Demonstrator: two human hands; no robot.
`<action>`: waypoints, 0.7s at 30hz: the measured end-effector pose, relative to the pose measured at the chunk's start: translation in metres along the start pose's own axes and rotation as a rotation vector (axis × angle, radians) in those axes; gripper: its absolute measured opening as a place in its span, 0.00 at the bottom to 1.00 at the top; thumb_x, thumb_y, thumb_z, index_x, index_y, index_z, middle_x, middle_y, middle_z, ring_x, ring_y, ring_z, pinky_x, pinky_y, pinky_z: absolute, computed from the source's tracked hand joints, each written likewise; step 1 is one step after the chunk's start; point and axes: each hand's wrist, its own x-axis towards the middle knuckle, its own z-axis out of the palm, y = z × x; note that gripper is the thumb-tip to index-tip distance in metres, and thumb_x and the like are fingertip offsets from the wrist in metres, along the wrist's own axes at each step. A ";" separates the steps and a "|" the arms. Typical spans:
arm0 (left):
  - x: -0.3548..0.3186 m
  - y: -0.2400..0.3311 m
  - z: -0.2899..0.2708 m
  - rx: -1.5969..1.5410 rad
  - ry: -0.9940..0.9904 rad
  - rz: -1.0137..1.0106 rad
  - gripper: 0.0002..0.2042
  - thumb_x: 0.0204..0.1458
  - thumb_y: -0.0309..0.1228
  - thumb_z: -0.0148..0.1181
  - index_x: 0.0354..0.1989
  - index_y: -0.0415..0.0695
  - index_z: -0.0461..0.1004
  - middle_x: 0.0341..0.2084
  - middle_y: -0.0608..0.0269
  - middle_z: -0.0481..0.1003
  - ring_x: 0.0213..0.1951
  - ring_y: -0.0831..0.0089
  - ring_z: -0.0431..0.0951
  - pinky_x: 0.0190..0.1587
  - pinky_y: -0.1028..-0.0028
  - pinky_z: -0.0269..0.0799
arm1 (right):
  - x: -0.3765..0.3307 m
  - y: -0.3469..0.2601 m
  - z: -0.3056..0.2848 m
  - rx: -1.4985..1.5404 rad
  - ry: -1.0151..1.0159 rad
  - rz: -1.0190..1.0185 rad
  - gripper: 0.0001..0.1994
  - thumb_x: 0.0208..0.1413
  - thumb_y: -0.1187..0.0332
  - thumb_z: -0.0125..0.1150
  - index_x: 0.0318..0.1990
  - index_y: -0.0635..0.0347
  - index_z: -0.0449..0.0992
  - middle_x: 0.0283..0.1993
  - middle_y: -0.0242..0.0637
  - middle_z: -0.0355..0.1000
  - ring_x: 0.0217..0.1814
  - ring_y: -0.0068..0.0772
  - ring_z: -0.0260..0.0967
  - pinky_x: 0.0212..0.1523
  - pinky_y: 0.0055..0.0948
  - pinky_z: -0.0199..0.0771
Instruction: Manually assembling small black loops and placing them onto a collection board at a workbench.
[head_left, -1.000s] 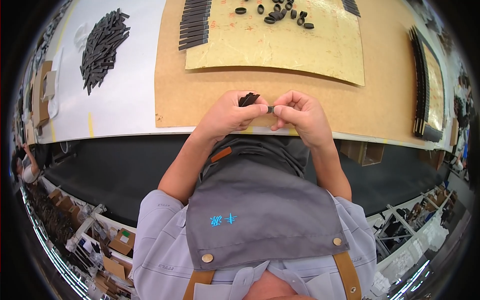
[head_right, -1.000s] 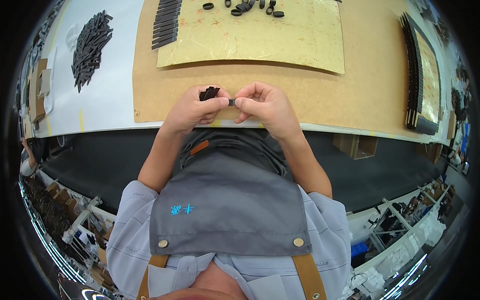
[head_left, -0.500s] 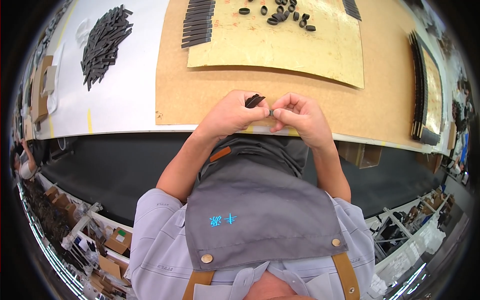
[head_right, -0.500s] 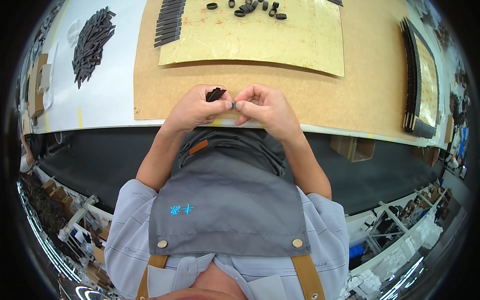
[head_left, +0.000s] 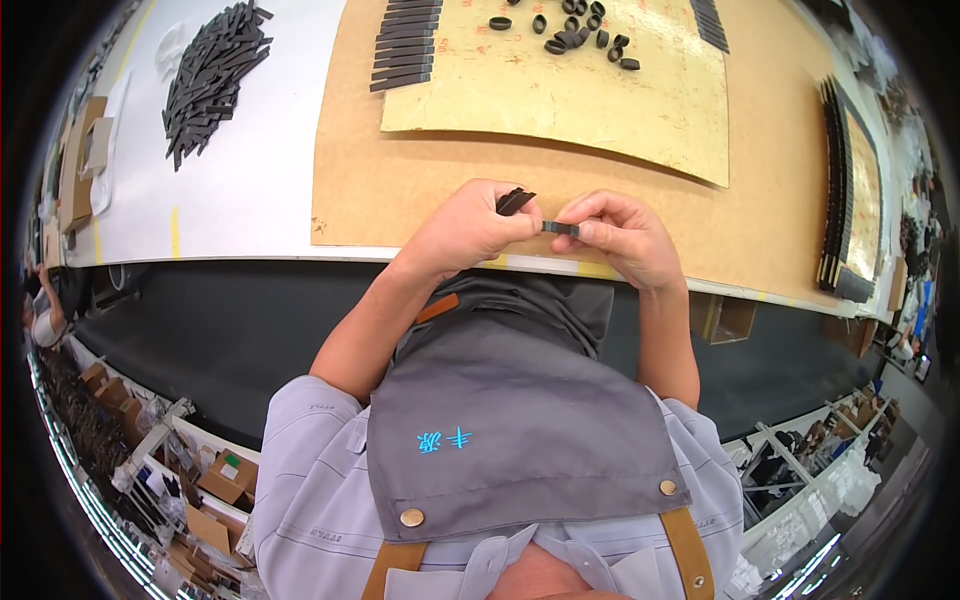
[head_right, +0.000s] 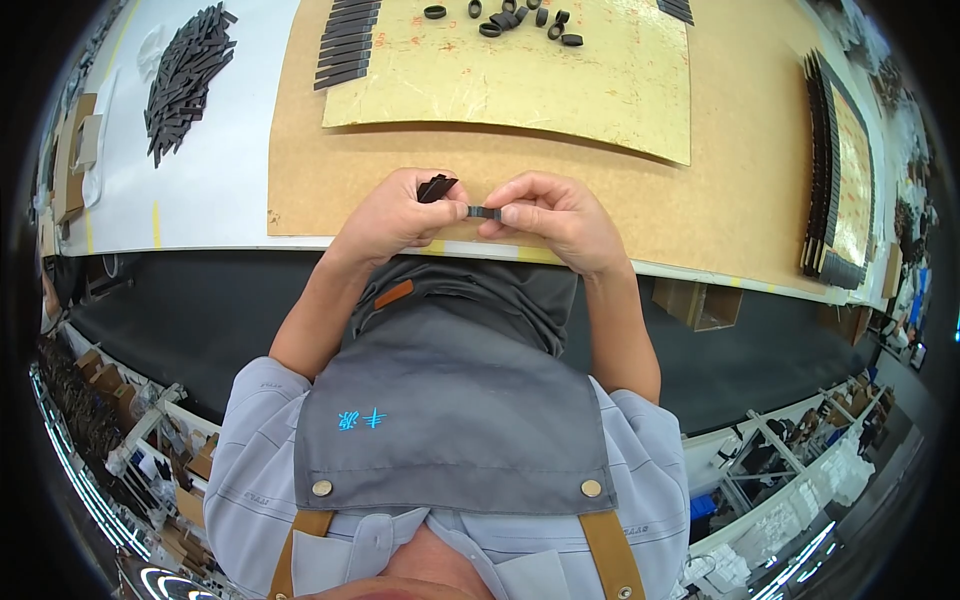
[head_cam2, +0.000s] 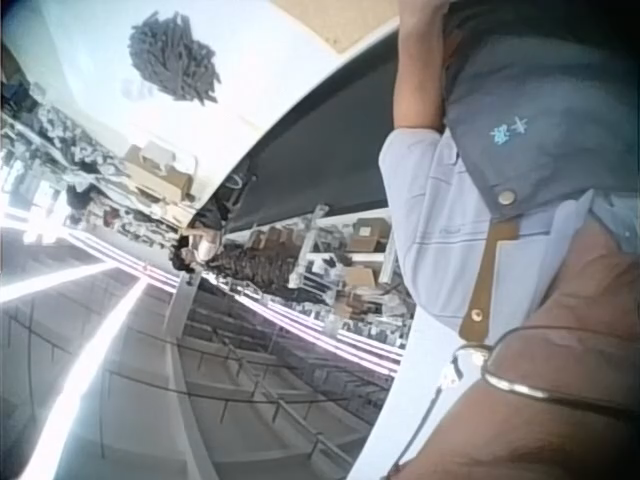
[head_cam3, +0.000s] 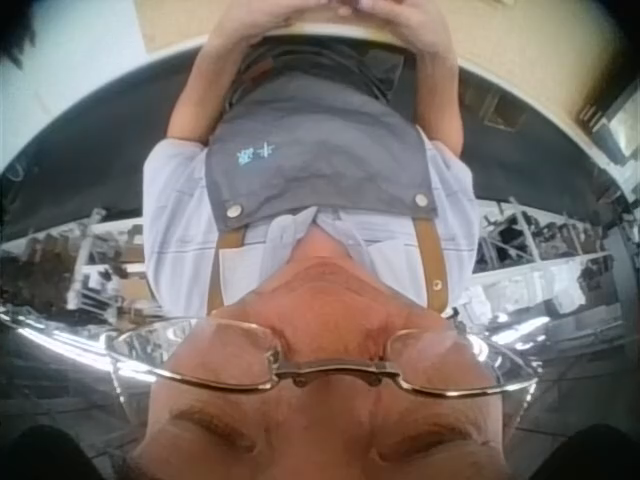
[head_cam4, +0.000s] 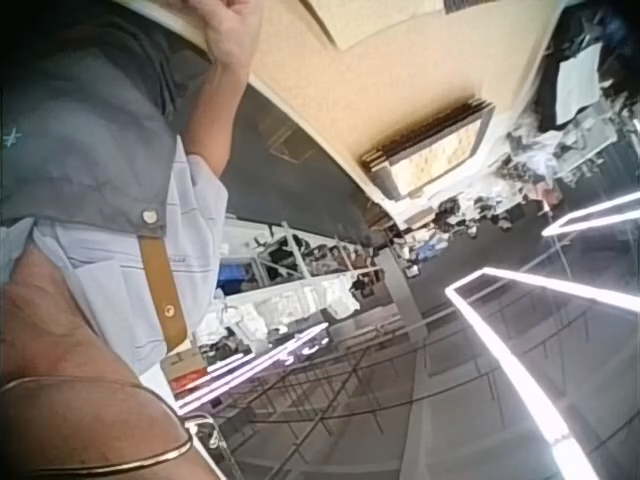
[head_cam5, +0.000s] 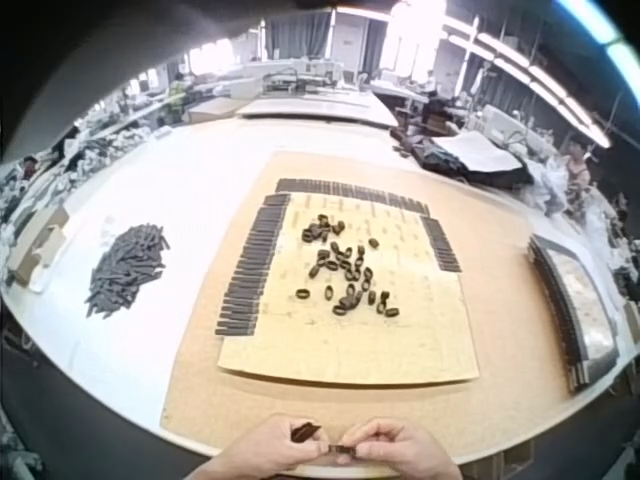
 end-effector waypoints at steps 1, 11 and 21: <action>0.000 0.001 0.001 0.000 0.000 -0.001 0.05 0.50 0.29 0.57 0.26 0.43 0.70 0.12 0.78 0.60 0.13 0.90 0.54 0.15 0.83 0.47 | 0.000 -0.002 0.001 -0.041 0.011 0.020 0.07 0.55 0.76 0.56 0.40 0.69 0.73 0.38 0.41 0.74 0.40 0.32 0.75 0.43 0.27 0.77; 0.001 0.003 0.005 0.141 0.040 0.025 0.05 0.44 0.29 0.55 0.21 0.42 0.69 0.15 0.77 0.62 0.19 0.88 0.57 0.19 0.81 0.52 | 0.000 -0.011 0.017 -0.165 0.095 0.085 0.06 0.54 0.77 0.57 0.38 0.68 0.72 0.35 0.39 0.73 0.37 0.29 0.75 0.39 0.25 0.76; 0.003 0.003 0.006 0.191 0.040 0.005 0.05 0.43 0.29 0.55 0.20 0.42 0.69 0.15 0.76 0.62 0.18 0.87 0.57 0.19 0.80 0.51 | 0.002 -0.005 0.014 -0.193 0.116 0.115 0.06 0.52 0.72 0.59 0.35 0.66 0.72 0.33 0.38 0.73 0.36 0.29 0.75 0.39 0.25 0.76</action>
